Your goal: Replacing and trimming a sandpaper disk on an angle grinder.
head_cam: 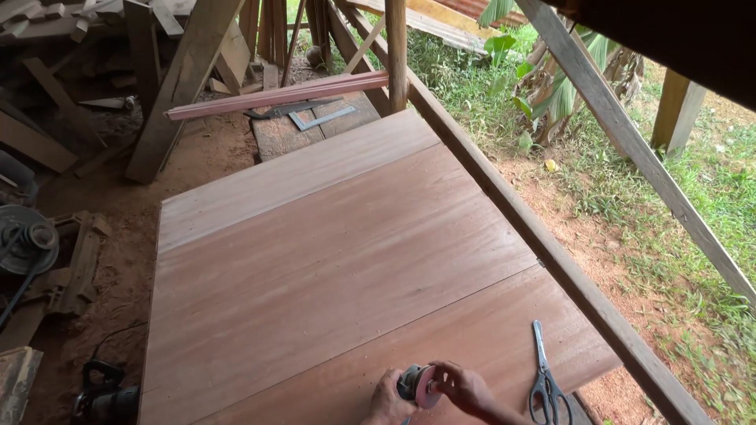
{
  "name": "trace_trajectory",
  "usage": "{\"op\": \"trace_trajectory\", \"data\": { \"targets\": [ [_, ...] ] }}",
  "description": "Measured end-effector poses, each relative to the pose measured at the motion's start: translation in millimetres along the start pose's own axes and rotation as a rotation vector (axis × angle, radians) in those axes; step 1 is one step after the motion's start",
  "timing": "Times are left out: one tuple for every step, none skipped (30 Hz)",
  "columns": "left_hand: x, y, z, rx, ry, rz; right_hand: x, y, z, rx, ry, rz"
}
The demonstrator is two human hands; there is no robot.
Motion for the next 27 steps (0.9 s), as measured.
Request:
{"op": "trace_trajectory", "data": {
  "targets": [
    [2.8, 5.6, -4.3, -0.017, 0.031, 0.014, -5.9, -38.5, -21.4, 0.289, -0.09, -0.157],
    [5.6, 4.6, -5.4, -0.016, 0.028, 0.008, -5.4, -57.7, -42.8, 0.286, -0.094, -0.152],
    [8.5, 3.7, -5.9, -0.041, 0.016, 0.007, -8.9, -90.6, -66.9, 0.611, -0.164, -0.315],
    [8.8, 5.3, -4.9, -0.061, 0.005, 0.009, -14.7, -119.3, -99.8, 0.943, -0.231, -0.477],
    [9.9, 5.5, -4.2, -0.056, 0.004, 0.007, -11.0, -128.4, -117.6, 0.947, -0.232, -0.472],
    [7.6, 7.6, -4.2, -0.091, -0.009, 0.014, -14.4, -140.5, -141.6, 1.207, -0.299, -0.538],
    [4.9, 10.4, -3.9, -0.126, -0.021, 0.021, -17.4, -150.8, -167.3, 1.468, -0.365, -0.6],
    [-0.7, 1.9, -0.1, -0.127, -0.021, 0.027, -20.7, -154.2, -171.6, 1.468, -0.362, -0.606],
    [-6.3, -3.0, 2.3, -0.131, -0.001, 0.078, -27.5, -161.5, -176.4, 1.474, -0.413, -0.67],
    [-7.5, -9.8, 8.1, -0.132, 0.015, 0.124, -27.3, -168.3, -179.2, 1.479, -0.465, -0.726],
    [-6.7, -12.0, 6.8, -0.131, 0.012, 0.124, -27.0, -163.8, -165.2, 1.481, -0.462, -0.725],
    [-9.8, -13.4, 8.8, -0.14, -0.008, 0.092, -33.3, -161.1, -153.2, 1.248, -0.453, -0.764],
    [-13.0, -14.7, 11.1, -0.149, -0.029, 0.059, -38.9, -157.3, -140.0, 1.016, -0.439, -0.794],
    [-11.0, -10.5, 8.7, -0.146, -0.033, 0.055, -39.7, -146.6, -122.4, 1.018, -0.439, -0.787],
    [-8.8, -6.8, 4.7, -0.128, -0.015, 0.051, -36.8, -132.5, -90.7, 0.7, -0.431, -0.679],
    [-7.0, -2.2, 1.7, -0.107, 0.005, 0.045, -33.2, -113.2, -63.0, 0.389, -0.419, -0.562],
    [-3.7, -2.1, 5.4, -0.1, 0.002, 0.039, -28.0, -77.1, -31.2, 0.394, -0.424, -0.556],
    [-3.4, -2.4, 4.0, -0.103, 0.015, 0.034, -19.3, -24.0, 5.9, 0.1, -0.345, -0.335],
    [-2.2, -2.7, 2.4, -0.106, 0.027, 0.03, -13.2, 30.3, 36.4, -0.189, -0.259, -0.112],
    [-0.9, -2.7, 2.0, -0.103, 0.034, 0.029, -1.6, 37.2, 50.1, -0.188, -0.263, -0.118],
    [1.0, 0.6, 1.1, -0.046, 0.044, 0.066, 14.8, 58.1, 45.5, -0.354, -0.045, 0.074],
    [1.1, 4.6, -0.6, 0.008, 0.053, 0.106, 23.6, 75.6, 38.1, -0.514, 0.181, 0.268],
    [-1.6, 2.4, -0.7, 0.009, 0.059, 0.108, 26.6, 77.5, 37.8, -0.512, 0.182, 0.263],
    [-1.5, 3.8, -2.8, -0.049, 0.109, 0.169, 31.0, 76.3, 27.7, -0.6, 0.333, 0.277],
    [-2.0, 4.9, -5.0, -0.106, 0.159, 0.23, 33.9, 74.5, 18.3, -0.687, 0.485, 0.296],
    [-3.3, 7.4, -5.6, -0.105, 0.16, 0.235, 29.2, 78.6, 21.5, -0.682, 0.487, 0.296],
    [-4.1, 8.3, -4.3, -0.089, 0.14, 0.218, 27.1, 84.4, 29.8, -0.598, 0.419, 0.274]
  ]
}}
Point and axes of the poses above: each hand's wrist, its own x-axis towards the middle knuckle, its own z-axis out of the back of the hand, y = z × x, the point moved 8 cm from there along x, towards the middle knuckle, and after that the axes turned 4 degrees about z, right-handed, at the moved point
